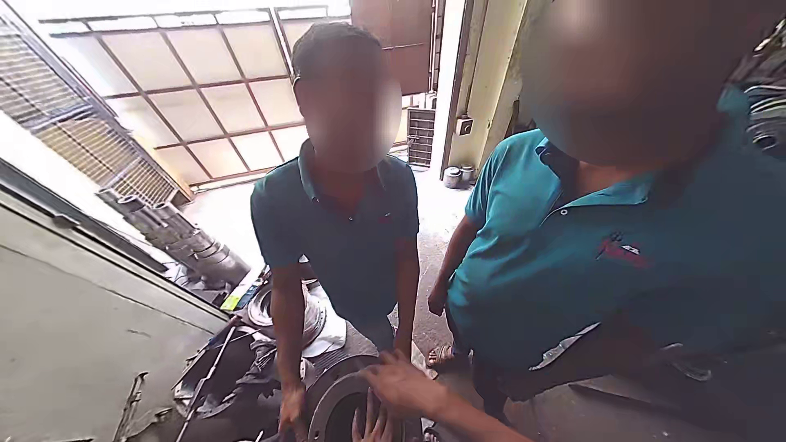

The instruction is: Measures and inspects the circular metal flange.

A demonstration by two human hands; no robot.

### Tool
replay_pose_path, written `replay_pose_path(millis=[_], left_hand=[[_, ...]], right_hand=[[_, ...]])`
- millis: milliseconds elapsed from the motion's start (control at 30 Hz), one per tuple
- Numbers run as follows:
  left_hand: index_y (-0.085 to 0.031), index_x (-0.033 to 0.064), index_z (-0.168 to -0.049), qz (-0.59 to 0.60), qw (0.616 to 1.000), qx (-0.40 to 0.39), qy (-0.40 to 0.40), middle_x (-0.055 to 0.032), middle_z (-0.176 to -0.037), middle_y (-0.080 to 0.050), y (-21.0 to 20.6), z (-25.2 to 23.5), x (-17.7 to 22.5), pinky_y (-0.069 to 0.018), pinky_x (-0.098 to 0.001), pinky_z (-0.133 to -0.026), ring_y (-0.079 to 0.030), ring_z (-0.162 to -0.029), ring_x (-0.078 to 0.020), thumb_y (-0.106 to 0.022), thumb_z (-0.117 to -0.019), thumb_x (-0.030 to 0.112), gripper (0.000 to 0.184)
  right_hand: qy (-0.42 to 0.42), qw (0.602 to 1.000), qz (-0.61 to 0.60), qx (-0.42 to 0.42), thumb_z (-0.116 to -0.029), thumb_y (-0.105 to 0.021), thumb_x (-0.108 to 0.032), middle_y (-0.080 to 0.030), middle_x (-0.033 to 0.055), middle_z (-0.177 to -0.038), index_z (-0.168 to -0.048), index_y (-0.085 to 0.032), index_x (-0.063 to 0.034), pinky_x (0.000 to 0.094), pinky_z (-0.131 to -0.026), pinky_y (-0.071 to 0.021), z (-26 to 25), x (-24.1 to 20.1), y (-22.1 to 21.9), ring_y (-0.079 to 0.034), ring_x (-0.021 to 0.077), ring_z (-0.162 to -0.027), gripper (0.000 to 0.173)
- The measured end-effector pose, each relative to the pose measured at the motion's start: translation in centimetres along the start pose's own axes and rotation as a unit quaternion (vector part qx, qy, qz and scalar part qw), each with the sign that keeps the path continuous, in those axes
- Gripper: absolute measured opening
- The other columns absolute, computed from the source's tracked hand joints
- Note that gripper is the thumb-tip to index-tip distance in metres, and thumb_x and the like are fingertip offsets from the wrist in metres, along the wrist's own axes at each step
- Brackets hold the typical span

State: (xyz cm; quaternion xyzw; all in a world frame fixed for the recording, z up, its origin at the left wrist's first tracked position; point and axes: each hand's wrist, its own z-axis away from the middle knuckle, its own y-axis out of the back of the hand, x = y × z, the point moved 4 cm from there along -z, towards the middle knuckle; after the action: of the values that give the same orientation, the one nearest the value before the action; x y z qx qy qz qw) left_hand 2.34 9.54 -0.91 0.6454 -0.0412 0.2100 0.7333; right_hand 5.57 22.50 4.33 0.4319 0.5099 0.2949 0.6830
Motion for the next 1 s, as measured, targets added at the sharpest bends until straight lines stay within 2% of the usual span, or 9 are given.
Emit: replay_pose_path(millis=[133,233,400,500,567,667,767,900,1000], left_hand=[[-0.072,0.0102,-0.126,-0.038,0.999,0.035,0.002,-0.0133,-0.132,-0.069,-0.7,0.5,0.2,-0.0282,-0.0606,-0.119,-0.056,-0.134,-0.0348,-0.053,-0.0981,0.049,0.051],[-0.066,0.0023,-0.136,0.002,1.000,0.017,0.000,-0.0150,-0.151,-0.055,0.0,0.1,0.0,-0.0159,-0.0658,-0.123,-0.035,-0.151,-0.0388,-0.053,-0.0995,0.032,0.048],[-0.058,0.0206,-0.147,0.003,0.999,0.033,0.003,0.0004,-0.158,-0.049,-1.4,-0.1,-0.9,-0.0182,-0.0664,-0.122,-0.027,-0.155,-0.0299,-0.056,-0.0951,0.062,0.066],[-0.052,0.0221,-0.151,0.032,0.999,0.028,-0.002,0.0041,-0.163,-0.041,-2.2,-0.3,-1.1,-0.0143,-0.0680,-0.122,-0.018,-0.158,-0.0270,-0.060,-0.0936,0.057,0.068],[-0.056,0.0220,-0.148,0.038,0.999,0.032,-0.010,0.0019,-0.160,-0.046,-2.1,-0.2,-1.2,-0.0157,-0.0669,-0.123,-0.024,-0.157,-0.0277,-0.057,-0.0955,0.058,0.064],[-0.073,0.0085,-0.124,0.047,0.990,0.129,-0.012,-0.0158,-0.133,-0.068,-2.1,1.1,-1.5,-0.0362,-0.0616,-0.115,-0.057,-0.133,-0.0357,-0.069,-0.0889,0.051,0.055],[-0.057,0.0123,-0.146,0.077,0.996,0.052,-0.011,-0.0063,-0.160,-0.045,-2.0,0.2,-1.4,-0.0153,-0.0665,-0.123,-0.024,-0.157,-0.0297,-0.064,-0.0945,0.048,0.063],[-0.050,0.0207,-0.152,0.063,0.997,0.033,-0.010,0.0040,-0.163,-0.042,-2.3,-0.1,-1.3,-0.0133,-0.0667,-0.123,-0.016,-0.159,-0.0255,-0.061,-0.0943,0.055,0.068],[-0.052,0.0189,-0.150,0.057,0.998,0.019,-0.007,0.0009,-0.163,-0.042,-2.3,-0.3,-1.5,-0.0145,-0.0668,-0.123,-0.020,-0.158,-0.0275,-0.061,-0.0947,0.056,0.068]], right_hand=[[0.165,0.986,-0.011,0.038,-0.0962,-0.067,-0.019,-0.071,0.0061,-0.120,-0.133,-0.065,-0.0220,0.0605,-0.094,-0.0489,1.5,-3.7,-2.6,-0.063,0.0330,-0.118,0.037],[0.199,0.977,-0.032,0.067,-0.0934,-0.071,-0.014,-0.076,0.0040,-0.105,-0.121,-0.072,-0.0173,0.0581,-0.097,-0.0488,4.9,-2.6,-1.9,-0.068,0.0285,-0.111,0.028],[0.006,0.998,0.063,-0.013,-0.0914,-0.067,-0.022,-0.074,0.0114,-0.087,-0.113,-0.073,-0.0139,0.0632,-0.095,-0.0474,6.4,1.8,1.6,-0.070,0.0361,-0.095,0.024],[-0.084,0.994,0.062,-0.010,-0.1023,-0.053,-0.033,-0.073,0.0143,-0.102,-0.127,-0.064,-0.0132,0.0639,-0.093,-0.0472,2.1,3.6,1.8,-0.068,0.0405,-0.104,0.034],[-0.018,1.000,-0.010,-0.022,-0.1051,-0.050,-0.032,-0.072,0.0108,-0.120,-0.140,-0.059,-0.0159,0.0613,-0.099,-0.0475,-1.0,0.7,0.9,-0.064,0.0374,-0.117,0.040],[0.105,0.989,-0.042,-0.092,-0.0973,-0.062,-0.023,-0.074,0.0126,-0.108,-0.133,-0.064,-0.0182,0.0629,-0.093,-0.0494,0.0,-5.0,-0.7,-0.066,0.0398,-0.109,0.036],[0.034,0.981,0.008,-0.189,-0.1007,-0.058,-0.031,-0.073,0.0152,-0.099,-0.126,-0.066,-0.0156,0.0619,-0.090,-0.0523,4.1,-2.9,0.3,-0.070,0.0384,-0.099,0.031],[-0.147,0.980,0.073,-0.110,-0.1050,-0.050,-0.037,-0.072,0.0216,-0.092,-0.124,-0.064,-0.0099,0.0637,-0.074,-0.0544,3.1,2.2,3.4,-0.071,0.0447,-0.089,0.036],[-0.083,0.994,-0.004,-0.075,-0.1063,-0.049,-0.037,-0.072,0.0194,-0.099,-0.133,-0.059,-0.0088,0.0618,-0.081,-0.0551,-0.8,0.1,2.2,-0.071,0.0408,-0.095,0.040]])
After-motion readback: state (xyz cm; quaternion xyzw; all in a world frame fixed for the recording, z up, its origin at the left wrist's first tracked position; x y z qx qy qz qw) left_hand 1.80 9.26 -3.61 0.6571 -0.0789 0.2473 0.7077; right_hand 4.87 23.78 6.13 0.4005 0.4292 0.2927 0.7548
